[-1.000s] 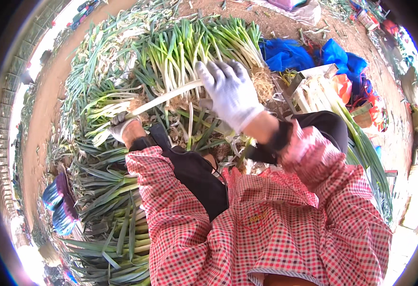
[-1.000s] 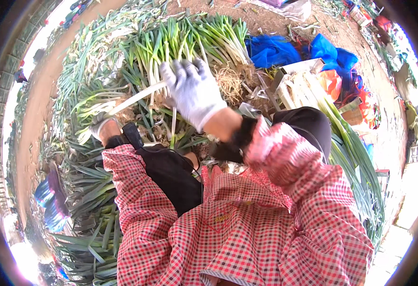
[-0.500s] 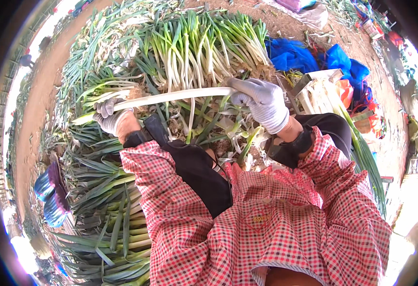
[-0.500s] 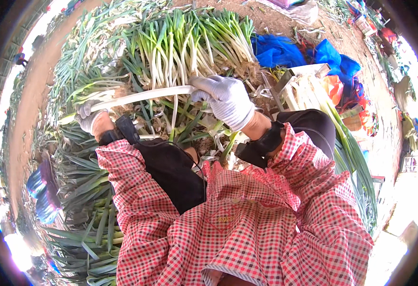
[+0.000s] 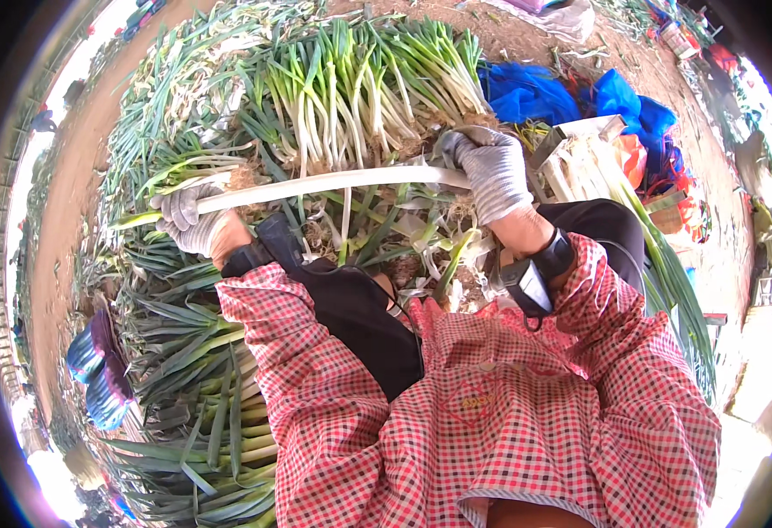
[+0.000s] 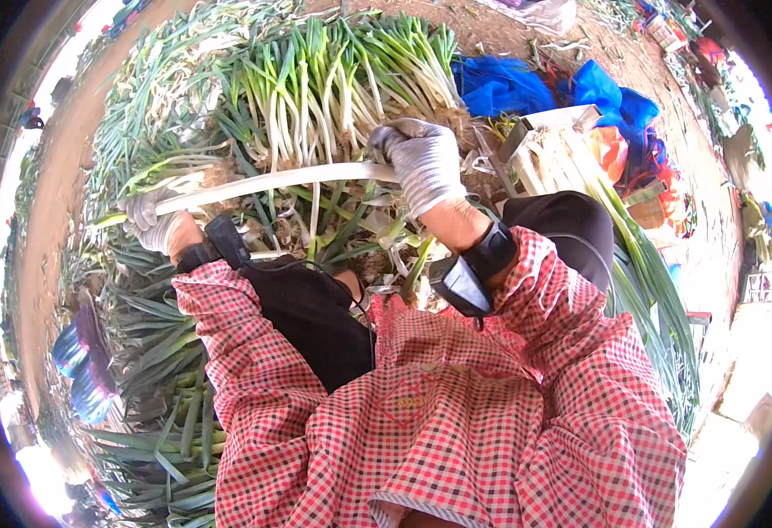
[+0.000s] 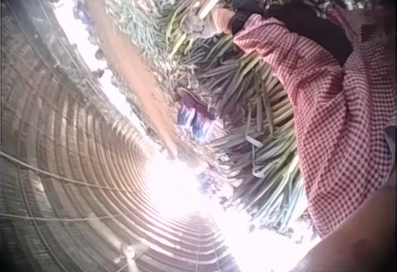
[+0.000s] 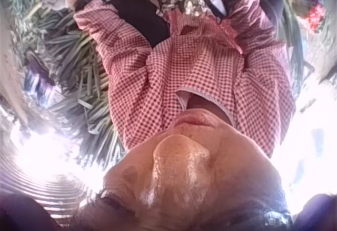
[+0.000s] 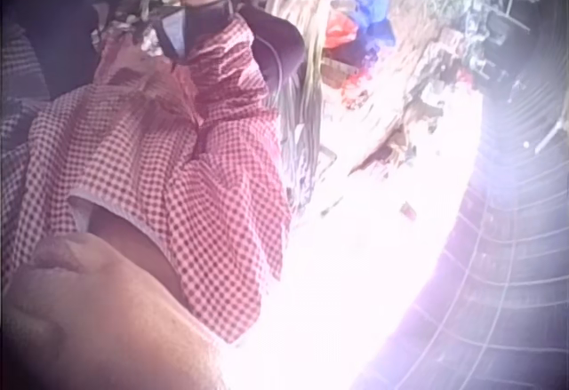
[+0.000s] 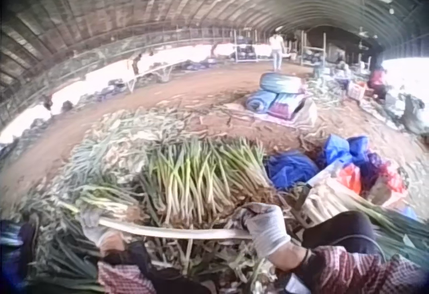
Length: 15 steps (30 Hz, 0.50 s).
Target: Peeling the outer layer of leeks and placing the cleaned vegetables into a metal sorting frame.
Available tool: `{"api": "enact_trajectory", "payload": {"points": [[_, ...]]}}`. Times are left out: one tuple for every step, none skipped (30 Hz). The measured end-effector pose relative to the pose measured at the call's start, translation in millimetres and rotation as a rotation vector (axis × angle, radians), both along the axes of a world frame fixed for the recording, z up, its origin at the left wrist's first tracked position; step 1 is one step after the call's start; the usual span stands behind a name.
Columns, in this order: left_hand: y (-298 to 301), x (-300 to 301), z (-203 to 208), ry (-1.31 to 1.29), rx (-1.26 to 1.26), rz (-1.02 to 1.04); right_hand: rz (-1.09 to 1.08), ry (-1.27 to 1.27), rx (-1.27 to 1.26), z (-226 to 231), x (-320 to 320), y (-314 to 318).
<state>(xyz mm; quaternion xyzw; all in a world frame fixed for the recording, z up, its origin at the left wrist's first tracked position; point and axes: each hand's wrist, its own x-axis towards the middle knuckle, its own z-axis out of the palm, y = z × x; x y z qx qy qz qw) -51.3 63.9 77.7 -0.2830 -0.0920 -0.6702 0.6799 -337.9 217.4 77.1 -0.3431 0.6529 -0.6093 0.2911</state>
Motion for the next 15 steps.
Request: {"api": "enact_trajectory", "payload": {"points": [[-2,3,-2,-0.001,-0.016,-0.003,-0.076,-0.082,0.075,-5,-9,-3],[-7,13,-9,0.007,-0.008,0.006,-0.147,-0.164,0.151,-8,-13,-3],[-15,29,-21,0.022,0.029,0.010,-0.084,-0.604,-0.014,3,-16,3],[-23,44,-31,0.031,0.063,0.017,0.094,-0.743,-0.159,-1,-29,11],[-24,55,-37,0.032,0.110,0.015,0.214,-0.846,-0.220,-5,-36,20],[-19,45,-31,-0.024,0.092,0.048,0.323,-0.939,-0.290,-8,-48,31],[-13,35,-26,-0.076,0.076,0.083,0.304,-0.887,-0.264,-18,-65,40],[-10,39,-22,-0.070,0.079,0.115,0.190,-0.643,-0.131,-32,-84,45],[-7,41,-19,-0.059,0.088,0.143,0.065,-0.101,0.098,-42,-93,45],[-6,44,-15,-0.058,0.084,0.131,-0.065,0.445,0.316,-51,-101,47],[-8,39,-16,-0.050,0.086,0.110,0.020,0.735,0.392,-62,-110,57],[-7,38,-16,-0.046,0.088,0.096,0.059,0.862,0.187,-55,-107,52],[-2,29,-11,-0.049,0.125,0.094,0.091,0.979,-0.014,-40,-98,45],[-2,29,-13,-0.053,0.087,0.070,0.126,1.084,-0.221,-27,-86,38],[-5,24,-15,-0.053,0.048,0.035,0.344,0.891,-0.196,-17,-75,35]]}}
